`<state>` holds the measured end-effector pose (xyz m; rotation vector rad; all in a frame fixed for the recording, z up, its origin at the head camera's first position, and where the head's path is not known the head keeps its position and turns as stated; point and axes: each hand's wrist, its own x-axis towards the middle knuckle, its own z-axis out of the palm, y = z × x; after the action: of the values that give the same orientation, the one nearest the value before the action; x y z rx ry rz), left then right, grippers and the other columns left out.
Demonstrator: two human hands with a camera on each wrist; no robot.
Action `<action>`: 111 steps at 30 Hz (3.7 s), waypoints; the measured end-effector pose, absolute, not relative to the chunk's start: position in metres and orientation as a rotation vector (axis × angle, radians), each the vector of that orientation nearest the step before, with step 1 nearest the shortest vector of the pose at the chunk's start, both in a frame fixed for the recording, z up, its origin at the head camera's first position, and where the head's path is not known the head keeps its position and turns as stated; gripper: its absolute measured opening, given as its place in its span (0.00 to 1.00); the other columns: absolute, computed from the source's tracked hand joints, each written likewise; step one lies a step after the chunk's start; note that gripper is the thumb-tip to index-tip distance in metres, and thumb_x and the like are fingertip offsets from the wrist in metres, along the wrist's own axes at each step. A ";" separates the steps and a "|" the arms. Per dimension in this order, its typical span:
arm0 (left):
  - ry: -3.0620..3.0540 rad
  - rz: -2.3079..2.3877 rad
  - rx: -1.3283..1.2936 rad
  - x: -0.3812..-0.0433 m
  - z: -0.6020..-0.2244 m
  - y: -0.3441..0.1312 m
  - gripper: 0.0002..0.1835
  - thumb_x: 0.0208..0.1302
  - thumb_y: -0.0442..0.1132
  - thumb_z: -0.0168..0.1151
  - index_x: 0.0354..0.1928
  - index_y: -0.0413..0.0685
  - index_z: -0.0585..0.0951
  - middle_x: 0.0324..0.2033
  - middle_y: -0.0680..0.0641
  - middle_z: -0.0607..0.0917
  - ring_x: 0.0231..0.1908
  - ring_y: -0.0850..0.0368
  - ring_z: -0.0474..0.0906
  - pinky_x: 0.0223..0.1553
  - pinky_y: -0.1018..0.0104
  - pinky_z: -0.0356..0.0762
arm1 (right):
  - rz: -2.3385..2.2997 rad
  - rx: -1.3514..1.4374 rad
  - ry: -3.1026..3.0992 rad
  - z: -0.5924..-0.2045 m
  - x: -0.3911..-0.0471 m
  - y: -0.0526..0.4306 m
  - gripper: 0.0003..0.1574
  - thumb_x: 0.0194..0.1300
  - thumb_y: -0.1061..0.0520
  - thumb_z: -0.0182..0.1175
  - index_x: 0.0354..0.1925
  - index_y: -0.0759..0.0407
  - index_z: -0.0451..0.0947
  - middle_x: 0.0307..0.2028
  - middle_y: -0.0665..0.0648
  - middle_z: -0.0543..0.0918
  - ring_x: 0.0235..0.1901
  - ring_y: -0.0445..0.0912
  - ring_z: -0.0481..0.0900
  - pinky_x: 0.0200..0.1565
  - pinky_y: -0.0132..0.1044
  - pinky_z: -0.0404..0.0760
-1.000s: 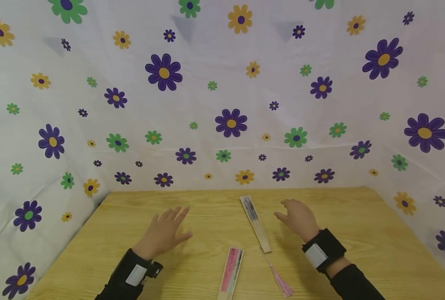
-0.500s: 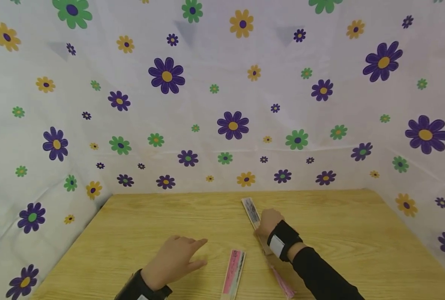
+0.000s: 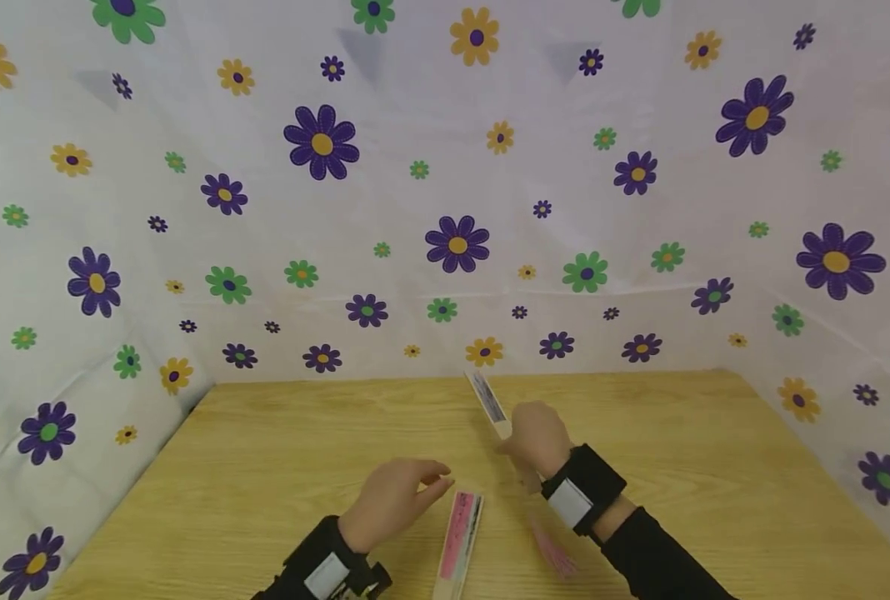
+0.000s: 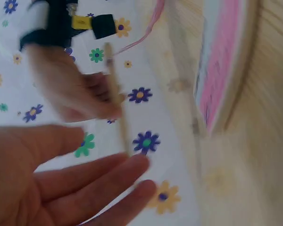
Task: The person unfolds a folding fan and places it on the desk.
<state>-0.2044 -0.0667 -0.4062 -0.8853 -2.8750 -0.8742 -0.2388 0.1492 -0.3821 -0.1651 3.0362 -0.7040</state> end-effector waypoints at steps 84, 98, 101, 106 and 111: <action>-2.411 -2.484 -0.425 -0.193 -0.449 -0.051 0.15 0.76 0.27 0.55 0.49 0.14 0.79 0.39 0.30 0.89 0.32 0.71 0.84 0.33 0.80 0.79 | -1.382 -0.134 2.857 -0.412 -0.182 0.178 0.17 0.66 0.60 0.69 0.21 0.61 0.80 0.16 0.51 0.82 0.19 0.48 0.82 0.21 0.29 0.62; -2.412 -2.431 -0.335 -0.192 -0.451 -0.052 0.14 0.74 0.28 0.54 0.47 0.18 0.80 0.37 0.32 0.90 0.32 0.68 0.85 0.33 0.78 0.80 | -1.406 -0.036 2.892 -0.414 -0.180 0.191 0.19 0.66 0.59 0.69 0.19 0.62 0.80 0.16 0.52 0.83 0.19 0.47 0.82 0.22 0.31 0.71; -2.405 -2.452 -0.316 -0.193 -0.450 -0.052 0.13 0.74 0.28 0.54 0.47 0.19 0.80 0.37 0.34 0.91 0.32 0.69 0.85 0.33 0.78 0.80 | -1.424 -0.025 2.868 -0.414 -0.181 0.192 0.19 0.67 0.58 0.68 0.20 0.62 0.80 0.16 0.52 0.83 0.19 0.47 0.82 0.22 0.31 0.74; -2.379 -2.462 -0.297 -0.195 -0.449 -0.053 0.13 0.74 0.29 0.53 0.46 0.19 0.81 0.36 0.36 0.91 0.33 0.69 0.86 0.35 0.76 0.82 | -1.456 0.022 2.841 -0.413 -0.182 0.195 0.20 0.70 0.57 0.66 0.21 0.64 0.82 0.18 0.53 0.84 0.20 0.46 0.82 0.23 0.32 0.77; -2.364 -2.488 -0.288 -0.196 -0.452 -0.056 0.15 0.75 0.28 0.52 0.48 0.17 0.80 0.37 0.34 0.91 0.33 0.69 0.86 0.37 0.77 0.82 | -1.428 0.086 2.855 -0.414 -0.180 0.200 0.22 0.72 0.55 0.65 0.21 0.64 0.83 0.18 0.53 0.84 0.19 0.44 0.80 0.24 0.33 0.76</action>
<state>-0.1962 -0.0561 -0.4519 -0.2882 -2.3639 -2.4878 -0.1802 0.1999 -0.4141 0.0863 2.8552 -1.4278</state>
